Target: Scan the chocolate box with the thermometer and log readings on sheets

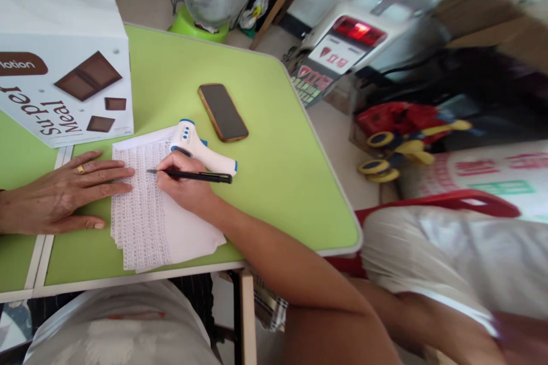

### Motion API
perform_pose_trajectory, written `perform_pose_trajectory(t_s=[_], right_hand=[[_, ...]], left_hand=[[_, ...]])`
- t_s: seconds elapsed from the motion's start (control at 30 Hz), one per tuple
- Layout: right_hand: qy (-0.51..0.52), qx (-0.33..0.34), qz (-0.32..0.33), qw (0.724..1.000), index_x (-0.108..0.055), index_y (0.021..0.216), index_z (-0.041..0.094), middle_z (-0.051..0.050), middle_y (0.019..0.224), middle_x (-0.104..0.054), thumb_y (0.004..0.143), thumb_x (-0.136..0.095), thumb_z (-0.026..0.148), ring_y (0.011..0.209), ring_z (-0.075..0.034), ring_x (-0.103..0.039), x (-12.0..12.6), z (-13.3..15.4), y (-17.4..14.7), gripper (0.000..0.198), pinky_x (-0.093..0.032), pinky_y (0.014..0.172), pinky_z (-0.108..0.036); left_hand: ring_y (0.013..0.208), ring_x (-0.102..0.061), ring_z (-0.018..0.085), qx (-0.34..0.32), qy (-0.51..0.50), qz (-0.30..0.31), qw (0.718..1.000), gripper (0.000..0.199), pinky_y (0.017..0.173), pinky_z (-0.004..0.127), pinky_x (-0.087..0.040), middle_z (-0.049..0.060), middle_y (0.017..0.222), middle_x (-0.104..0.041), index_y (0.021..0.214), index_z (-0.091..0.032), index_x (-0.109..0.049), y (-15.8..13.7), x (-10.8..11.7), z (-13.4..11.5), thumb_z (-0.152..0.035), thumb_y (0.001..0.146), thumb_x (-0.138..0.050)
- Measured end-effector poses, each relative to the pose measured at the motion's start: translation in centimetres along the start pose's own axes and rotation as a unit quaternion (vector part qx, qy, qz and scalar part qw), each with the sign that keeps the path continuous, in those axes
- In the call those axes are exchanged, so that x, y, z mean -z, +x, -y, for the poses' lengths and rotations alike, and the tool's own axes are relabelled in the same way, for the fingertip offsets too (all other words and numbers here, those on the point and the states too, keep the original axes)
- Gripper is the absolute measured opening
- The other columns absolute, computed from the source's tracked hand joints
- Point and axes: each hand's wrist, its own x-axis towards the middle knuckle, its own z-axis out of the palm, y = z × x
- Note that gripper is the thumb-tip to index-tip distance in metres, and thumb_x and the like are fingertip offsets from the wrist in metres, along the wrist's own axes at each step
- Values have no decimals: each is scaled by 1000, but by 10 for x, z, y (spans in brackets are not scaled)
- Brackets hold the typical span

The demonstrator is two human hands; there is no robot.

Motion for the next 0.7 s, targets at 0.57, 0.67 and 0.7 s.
perform_pose_trajectory(t_s=[0.57, 0.67, 0.7], right_hand=[[4, 0, -3, 1000, -56, 64, 21, 4, 57, -57, 68, -54, 17, 52, -10, -48, 2, 1, 0, 6, -39, 51, -25], [9, 1, -10, 1000, -56, 63, 21, 4, 56, -57, 68, -54, 17, 52, -9, -48, 2, 1, 0, 7, -39, 50, -25], [12, 0, -17, 1000, -57, 63, 21, 4, 56, -56, 68, -54, 17, 51, -9, -47, 2, 1, 0, 7, -38, 50, -25]], left_hand=[[144, -32, 28, 0, 7, 2, 1000, 54, 119, 49, -11, 12, 156, -36, 142, -17, -42, 0, 0, 0, -53, 103, -34], [144, -33, 29, 0, 7, 2, 1000, 54, 119, 49, -13, 12, 155, -37, 141, -17, -43, -1, 0, 0, -53, 103, -34], [144, -33, 29, 0, 7, 2, 1000, 54, 119, 49, -13, 12, 155, -37, 141, -16, -44, -1, 0, 0, -53, 103, -34]])
